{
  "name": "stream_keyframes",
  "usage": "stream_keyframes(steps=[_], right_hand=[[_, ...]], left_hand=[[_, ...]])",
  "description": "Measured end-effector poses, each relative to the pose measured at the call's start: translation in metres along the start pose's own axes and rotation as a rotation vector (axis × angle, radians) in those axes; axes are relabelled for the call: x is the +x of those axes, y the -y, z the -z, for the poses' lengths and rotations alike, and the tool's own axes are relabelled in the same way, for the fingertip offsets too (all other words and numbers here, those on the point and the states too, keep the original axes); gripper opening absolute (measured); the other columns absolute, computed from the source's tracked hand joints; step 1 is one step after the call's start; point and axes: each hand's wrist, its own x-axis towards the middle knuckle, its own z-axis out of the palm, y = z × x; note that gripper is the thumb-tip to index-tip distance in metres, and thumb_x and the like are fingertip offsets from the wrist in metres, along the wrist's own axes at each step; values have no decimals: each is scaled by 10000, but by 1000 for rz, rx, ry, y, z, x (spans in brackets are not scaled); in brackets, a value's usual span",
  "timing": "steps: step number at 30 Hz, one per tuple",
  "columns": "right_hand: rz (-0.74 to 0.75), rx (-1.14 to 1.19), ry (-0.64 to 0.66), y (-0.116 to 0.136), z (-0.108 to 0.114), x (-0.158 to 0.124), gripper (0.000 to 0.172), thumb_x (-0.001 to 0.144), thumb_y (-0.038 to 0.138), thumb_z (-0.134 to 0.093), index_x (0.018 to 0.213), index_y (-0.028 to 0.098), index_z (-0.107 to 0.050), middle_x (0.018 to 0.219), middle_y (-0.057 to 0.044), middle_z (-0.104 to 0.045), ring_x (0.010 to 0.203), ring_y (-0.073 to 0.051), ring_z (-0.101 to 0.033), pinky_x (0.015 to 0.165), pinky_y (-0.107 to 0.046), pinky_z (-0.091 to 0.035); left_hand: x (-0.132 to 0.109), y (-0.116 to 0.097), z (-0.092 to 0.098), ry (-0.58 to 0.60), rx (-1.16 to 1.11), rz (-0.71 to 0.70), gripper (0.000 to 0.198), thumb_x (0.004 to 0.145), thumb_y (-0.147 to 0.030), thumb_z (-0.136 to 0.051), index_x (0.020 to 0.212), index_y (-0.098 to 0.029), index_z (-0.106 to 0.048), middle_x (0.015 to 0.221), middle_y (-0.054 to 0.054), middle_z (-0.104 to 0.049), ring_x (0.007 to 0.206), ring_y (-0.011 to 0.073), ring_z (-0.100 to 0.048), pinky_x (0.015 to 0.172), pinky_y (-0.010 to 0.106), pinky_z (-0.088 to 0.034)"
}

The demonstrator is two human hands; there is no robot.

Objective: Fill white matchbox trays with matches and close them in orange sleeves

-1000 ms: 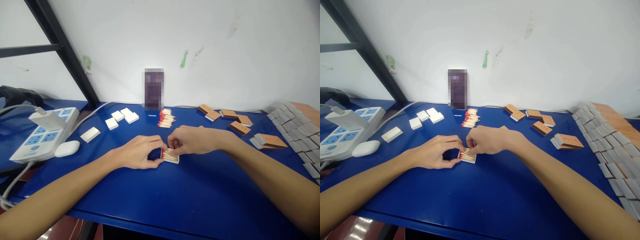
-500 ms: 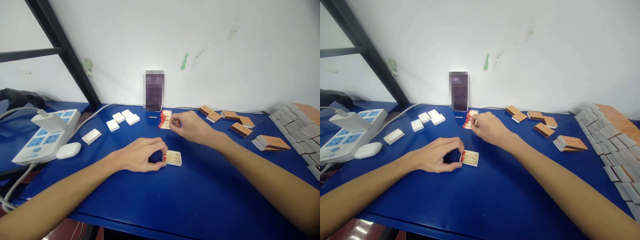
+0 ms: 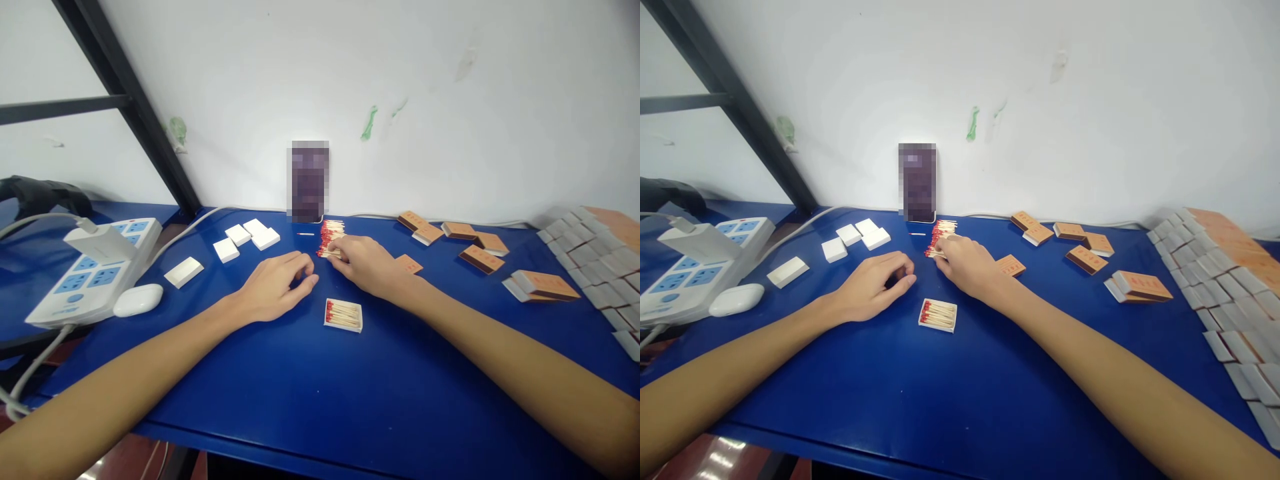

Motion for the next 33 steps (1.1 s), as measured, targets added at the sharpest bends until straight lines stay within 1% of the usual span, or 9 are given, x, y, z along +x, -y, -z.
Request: stream_keyframes(steps=[4,7,11,15,19,22,26,30,33], right_hand=[[-7,20,20,2,2,0,199,943,297,-478,866,171,-611,874,-78,-643,735,-167,-543,656,-299,-347],[-10,34,46,3,6,-1,204,923,309,-500,803,177,-597,797,-51,-619,679,-147,-508,624,-286,-328],[29,98,101,3,10,-5,163,891,308,-531,807,190,-605,693,-6,-583,629,-127,-479,600,-268,-312],[71,166,102,3,8,-10,127,871,291,-538,816,197,-604,639,25,-551,587,-109,-463,583,-255,-303],[58,223,27,2,1,-12,121,865,252,-518,886,194,-622,579,48,-511,540,-105,-448,587,-248,-322],[15,263,-65,0,-6,-12,163,868,294,-530,946,193,-632,571,52,-508,527,-113,-452,584,-249,-337],[-33,285,-178,-4,-15,-13,156,871,302,-530,928,195,-629,574,50,-516,525,-114,-469,576,-245,-354],[46,250,-243,-4,-18,-18,94,856,237,-530,865,197,-614,593,41,-527,531,-113,-469,581,-248,-366],[109,242,-271,-1,-16,-22,103,848,203,-513,876,198,-611,647,15,-565,566,-129,-487,596,-265,-383]], left_hand=[[1,2,-2,-7,37,33,201,942,-341,-431,892,-181,-542,775,-14,-538,647,117,-476,637,276,-394],[1,2,-4,-3,67,39,191,934,-330,-440,961,-184,-561,815,-7,-540,662,122,-492,639,283,-404],[1,2,-4,4,122,49,276,940,-341,-436,1136,-189,-558,908,23,-545,764,157,-537,691,312,-438],[1,3,-4,41,142,56,337,953,-364,-420,1209,-186,-547,969,47,-544,809,176,-548,725,337,-462],[0,4,-5,68,164,67,391,957,-387,-408,1274,-188,-524,1010,62,-528,800,178,-544,740,357,-471],[0,5,-6,71,177,55,400,957,-382,-407,1287,-187,-519,1006,64,-524,790,176,-534,747,354,-470],[-1,5,-6,77,184,54,404,958,-384,-401,1295,-188,-509,1007,64,-519,790,178,-532,771,363,-469],[-1,4,-6,82,179,60,396,965,-390,-385,1303,-213,-490,1027,60,-509,815,186,-535,785,374,-465],[-1,3,-5,94,162,53,371,971,-389,-374,1279,-226,-502,1013,52,-504,802,182,-530,771,373,-463]])
